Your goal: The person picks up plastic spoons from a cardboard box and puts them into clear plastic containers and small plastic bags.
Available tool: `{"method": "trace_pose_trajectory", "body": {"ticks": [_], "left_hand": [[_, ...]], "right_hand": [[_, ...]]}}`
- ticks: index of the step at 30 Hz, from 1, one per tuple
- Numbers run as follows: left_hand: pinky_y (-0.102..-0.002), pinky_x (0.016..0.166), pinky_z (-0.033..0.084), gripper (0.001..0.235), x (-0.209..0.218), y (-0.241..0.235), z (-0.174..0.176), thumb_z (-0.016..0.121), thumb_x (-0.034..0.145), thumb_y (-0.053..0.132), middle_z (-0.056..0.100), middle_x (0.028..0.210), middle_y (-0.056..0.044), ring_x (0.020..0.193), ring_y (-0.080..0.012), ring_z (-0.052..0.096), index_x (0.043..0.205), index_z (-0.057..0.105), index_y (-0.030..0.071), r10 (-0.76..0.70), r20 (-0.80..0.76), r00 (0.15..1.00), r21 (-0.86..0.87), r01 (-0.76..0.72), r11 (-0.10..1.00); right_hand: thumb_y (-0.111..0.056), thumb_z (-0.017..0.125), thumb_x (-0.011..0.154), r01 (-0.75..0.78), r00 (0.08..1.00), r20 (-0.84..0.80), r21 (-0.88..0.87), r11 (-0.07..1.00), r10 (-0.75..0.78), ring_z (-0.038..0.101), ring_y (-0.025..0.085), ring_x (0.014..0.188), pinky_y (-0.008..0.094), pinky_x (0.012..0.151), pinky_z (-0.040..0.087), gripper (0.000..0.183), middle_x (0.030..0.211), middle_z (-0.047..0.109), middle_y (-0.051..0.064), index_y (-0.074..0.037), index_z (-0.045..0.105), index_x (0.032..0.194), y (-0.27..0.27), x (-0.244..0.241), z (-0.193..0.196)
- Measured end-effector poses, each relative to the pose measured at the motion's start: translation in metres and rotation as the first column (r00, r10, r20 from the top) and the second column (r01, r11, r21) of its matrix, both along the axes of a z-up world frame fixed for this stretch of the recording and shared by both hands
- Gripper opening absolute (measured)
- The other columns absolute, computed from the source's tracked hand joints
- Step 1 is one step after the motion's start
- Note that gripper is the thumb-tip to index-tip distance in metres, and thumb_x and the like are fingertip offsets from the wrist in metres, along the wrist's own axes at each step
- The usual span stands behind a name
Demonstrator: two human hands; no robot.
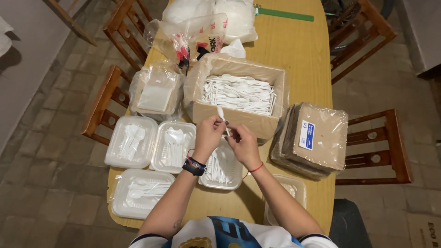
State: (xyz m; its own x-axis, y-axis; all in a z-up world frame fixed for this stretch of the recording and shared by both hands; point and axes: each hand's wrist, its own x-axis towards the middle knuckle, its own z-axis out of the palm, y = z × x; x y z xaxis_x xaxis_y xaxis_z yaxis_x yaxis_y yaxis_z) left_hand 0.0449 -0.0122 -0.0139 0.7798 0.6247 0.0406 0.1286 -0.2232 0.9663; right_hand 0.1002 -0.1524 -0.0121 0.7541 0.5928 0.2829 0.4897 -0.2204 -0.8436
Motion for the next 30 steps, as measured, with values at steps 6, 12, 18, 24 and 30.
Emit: {"method": "trace_pose_trajectory", "body": {"ticks": [6, 12, 18, 24, 30], "left_hand": [[-0.03, 0.059, 0.055, 0.019, -0.018, 0.01, 0.004, 0.069, 0.091, 0.016, 0.074, 0.067, -0.01, 0.06, -0.0152, 0.071, 0.088, 0.074, -0.002, -0.005, -0.074, 0.997, 0.026, 0.007, 1.0], [-0.039, 0.062, 0.055, 0.024, -0.046, -0.016, -0.01, 0.07, 0.087, 0.022, 0.073, 0.067, -0.017, 0.062, -0.0275, 0.073, 0.077, 0.076, 0.001, -0.21, -0.334, 0.919, 0.016, 0.228, 0.974], [-0.051, 0.074, 0.056, 0.025, -0.051, -0.041, -0.106, 0.073, 0.086, 0.018, 0.067, 0.076, -0.028, 0.078, -0.0445, 0.069, 0.073, 0.074, -0.004, -0.25, -0.536, 0.806, 0.393, 0.5, 0.772], [-0.045, 0.079, 0.059, 0.024, -0.052, -0.042, -0.109, 0.073, 0.083, 0.017, 0.069, 0.074, -0.028, 0.08, -0.0399, 0.073, 0.07, 0.076, -0.003, -0.294, -0.672, 0.68, 0.245, 0.578, 0.778], [-0.046, 0.075, 0.057, 0.036, -0.052, -0.038, -0.111, 0.078, 0.085, 0.031, 0.066, 0.065, -0.021, 0.072, -0.0372, 0.071, 0.068, 0.072, 0.0, -0.274, -0.631, 0.726, 0.251, 0.526, 0.813]], "right_hand": [[-0.01, 0.081, 0.086, 0.097, 0.995, -0.002, -0.013, 0.995, -0.098, 0.065, 0.013, 0.073, 0.028, 0.067, 0.054, 0.022, 0.085, 0.07, 0.007, -0.003, 0.076, 0.107, -0.006, 0.037, -0.015], [-0.002, 0.074, 0.086, 0.149, 0.968, 0.212, -0.045, 0.988, -0.136, 0.069, 0.027, 0.078, 0.037, 0.072, 0.056, 0.013, 0.087, 0.07, 0.014, -0.001, 0.073, 0.099, 0.024, 0.129, -0.008], [-0.001, 0.075, 0.075, -0.027, 0.947, 0.289, -0.354, 0.935, 0.136, 0.071, 0.034, 0.083, 0.043, 0.078, 0.056, 0.016, 0.085, 0.073, 0.019, -0.003, 0.077, 0.09, 0.081, 0.213, -0.069], [-0.005, 0.075, 0.071, -0.079, 0.891, 0.313, -0.61, 0.789, 0.33, 0.069, 0.039, 0.091, 0.045, 0.09, 0.054, 0.022, 0.09, 0.076, 0.019, -0.012, 0.083, 0.091, 0.113, 0.241, -0.112], [-0.013, 0.07, 0.077, -0.001, 0.882, 0.347, -0.678, 0.735, 0.32, 0.064, 0.039, 0.102, 0.045, 0.088, 0.055, 0.016, 0.098, 0.075, 0.015, -0.013, 0.083, 0.087, 0.122, 0.229, -0.105]]}}
